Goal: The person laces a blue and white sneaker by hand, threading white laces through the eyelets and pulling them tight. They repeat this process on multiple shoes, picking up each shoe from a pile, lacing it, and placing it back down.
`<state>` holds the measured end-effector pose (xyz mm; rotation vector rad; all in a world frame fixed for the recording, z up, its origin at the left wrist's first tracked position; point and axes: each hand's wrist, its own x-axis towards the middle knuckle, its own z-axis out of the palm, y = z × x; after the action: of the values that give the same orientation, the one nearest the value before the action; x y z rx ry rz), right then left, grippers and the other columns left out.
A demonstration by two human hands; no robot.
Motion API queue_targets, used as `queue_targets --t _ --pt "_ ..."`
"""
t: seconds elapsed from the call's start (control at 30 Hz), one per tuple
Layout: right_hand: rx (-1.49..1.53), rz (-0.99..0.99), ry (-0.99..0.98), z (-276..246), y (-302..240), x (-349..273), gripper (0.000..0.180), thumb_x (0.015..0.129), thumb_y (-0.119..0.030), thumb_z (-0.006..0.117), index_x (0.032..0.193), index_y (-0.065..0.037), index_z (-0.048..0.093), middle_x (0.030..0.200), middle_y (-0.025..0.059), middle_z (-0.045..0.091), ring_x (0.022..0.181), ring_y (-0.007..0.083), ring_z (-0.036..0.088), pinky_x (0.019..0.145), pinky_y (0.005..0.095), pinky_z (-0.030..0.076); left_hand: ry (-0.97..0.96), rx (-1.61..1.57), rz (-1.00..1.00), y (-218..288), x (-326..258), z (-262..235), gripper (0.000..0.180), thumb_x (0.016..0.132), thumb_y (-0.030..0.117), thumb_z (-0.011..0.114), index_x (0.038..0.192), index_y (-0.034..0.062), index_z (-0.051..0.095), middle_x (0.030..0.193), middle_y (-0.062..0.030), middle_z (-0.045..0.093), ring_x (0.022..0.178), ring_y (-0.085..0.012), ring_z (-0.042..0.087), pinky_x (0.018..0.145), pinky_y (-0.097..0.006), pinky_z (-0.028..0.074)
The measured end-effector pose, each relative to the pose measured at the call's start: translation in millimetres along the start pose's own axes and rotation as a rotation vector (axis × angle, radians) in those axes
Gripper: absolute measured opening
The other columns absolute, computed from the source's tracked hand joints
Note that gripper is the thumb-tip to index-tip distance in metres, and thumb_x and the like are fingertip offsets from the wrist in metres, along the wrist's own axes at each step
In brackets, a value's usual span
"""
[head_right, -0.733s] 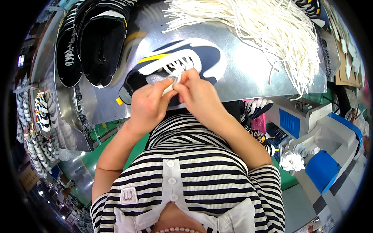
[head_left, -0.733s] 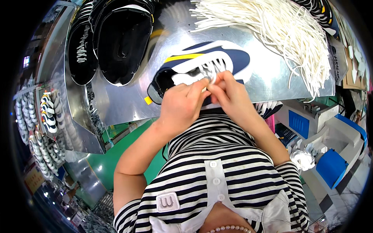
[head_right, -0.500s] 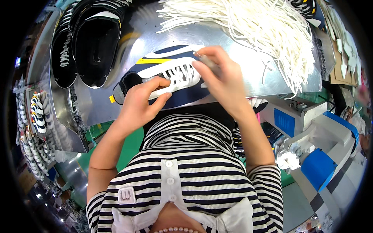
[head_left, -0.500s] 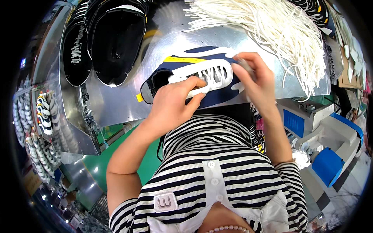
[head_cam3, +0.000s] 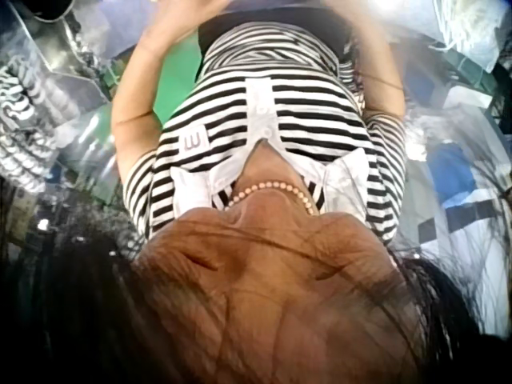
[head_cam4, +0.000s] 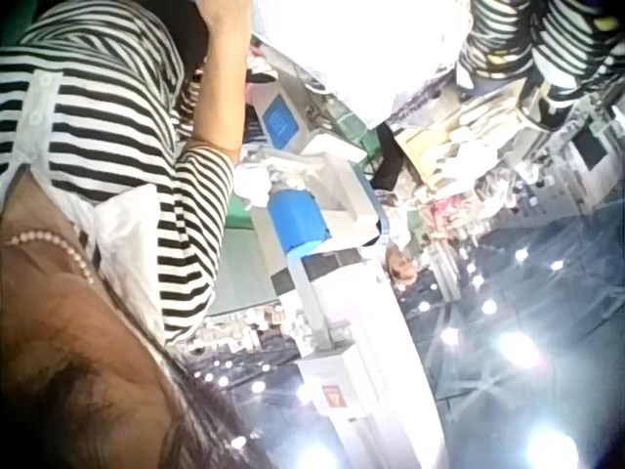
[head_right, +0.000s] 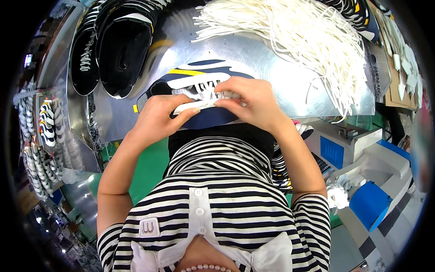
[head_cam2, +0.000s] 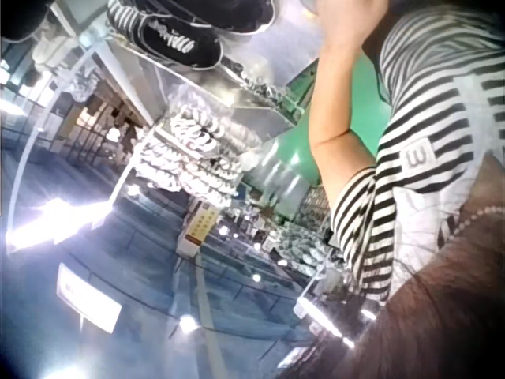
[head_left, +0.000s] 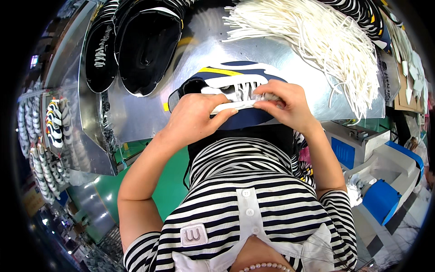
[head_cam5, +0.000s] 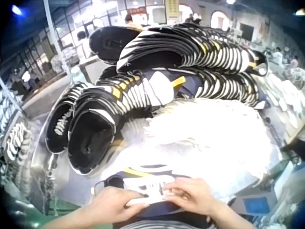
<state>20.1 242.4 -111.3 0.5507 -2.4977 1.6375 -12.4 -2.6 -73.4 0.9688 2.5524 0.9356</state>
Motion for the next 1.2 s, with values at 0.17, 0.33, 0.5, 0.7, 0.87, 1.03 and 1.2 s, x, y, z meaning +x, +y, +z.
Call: queue_targets --t 0.17,0.33,0.5,0.7,0.87,1.03,1.2 --pt "-0.215 -0.147 -0.090 1.0 -4.6 0.5 0.016 0.078 -0.010 0.078 0.090 -0.008 0.068 0.074 0.0038 0.064 0.054 0.0151 0.056 0.049 0.0261 0.044 -0.037 0.238 -0.016 8.1 -8.5 -7.7 0.034 0.086 0.025 0.073 0.113 0.0057 0.065 0.075 -0.0125 0.067 0.061 -0.0303 0.062 0.058 -0.038 0.047" --pt "-0.134 0.043 -0.069 3.5 -10.2 1.6 0.014 0.082 -0.012 0.076 0.092 -0.007 0.068 0.074 0.0043 0.066 0.056 0.0133 0.058 0.051 0.0254 0.044 0.207 0.149 0.050 16.2 -17.9 2.5 0.033 0.085 0.019 0.074 0.113 0.0048 0.063 0.085 -0.0115 0.067 0.069 -0.0301 0.063 0.060 -0.037 0.048" --pt "-0.031 0.267 0.066 8.2 -7.9 3.2 0.012 0.088 -0.015 0.071 0.095 -0.006 0.068 0.073 0.0050 0.067 0.055 0.0115 0.060 0.052 0.0252 0.045 0.291 0.051 0.015 25.5 -16.5 9.4 0.028 0.084 0.013 0.073 0.108 0.0024 0.063 0.096 -0.0140 0.068 0.082 -0.0316 0.065 0.069 -0.038 0.051" --pt "0.188 0.355 0.174 9.3 -1.2 10.3 0.015 0.091 -0.017 0.068 0.098 -0.004 0.068 0.067 0.0024 0.065 0.058 0.0062 0.055 0.053 0.0248 0.044 0.191 -0.027 -0.111 22.7 -17.8 15.4 0.028 0.085 0.010 0.073 0.108 0.0007 0.061 0.096 -0.0170 0.069 0.085 -0.0330 0.068 0.073 -0.037 0.053" --pt "-0.039 0.302 0.053 17.2 -17.0 26.7 0.017 0.087 -0.022 0.069 0.096 -0.008 0.069 0.072 0.0095 0.069 0.061 0.0214 0.066 0.058 0.0325 0.049 0.140 -0.111 -0.103 15.8 -15.5 13.0 0.028 0.086 0.011 0.073 0.108 0.0002 0.059 0.095 -0.0179 0.070 0.088 -0.0329 0.070 0.075 -0.036 0.054" --pt "-0.230 0.249 -0.068 19.6 -16.1 38.5 0.014 0.084 -0.022 0.068 0.088 -0.009 0.069 0.074 0.0109 0.070 0.067 0.0287 0.069 0.061 0.0380 0.052 0.139 -0.111 -0.083 13.5 -15.0 11.8 0.029 0.086 0.012 0.074 0.107 -0.0005 0.059 0.096 -0.0181 0.070 0.088 -0.0324 0.070 0.075 -0.036 0.054" --pt "0.042 0.331 -0.113 13.6 -10.6 34.5 0.011 0.083 -0.009 0.069 0.092 -0.003 0.066 0.073 0.0009 0.063 0.065 0.0063 0.055 0.061 0.0222 0.045 0.118 -0.139 -0.150 11.8 -15.5 9.0 0.030 0.085 0.014 0.074 0.108 -0.0005 0.060 0.097 -0.0185 0.070 0.087 -0.0326 0.070 0.074 -0.036 0.053"
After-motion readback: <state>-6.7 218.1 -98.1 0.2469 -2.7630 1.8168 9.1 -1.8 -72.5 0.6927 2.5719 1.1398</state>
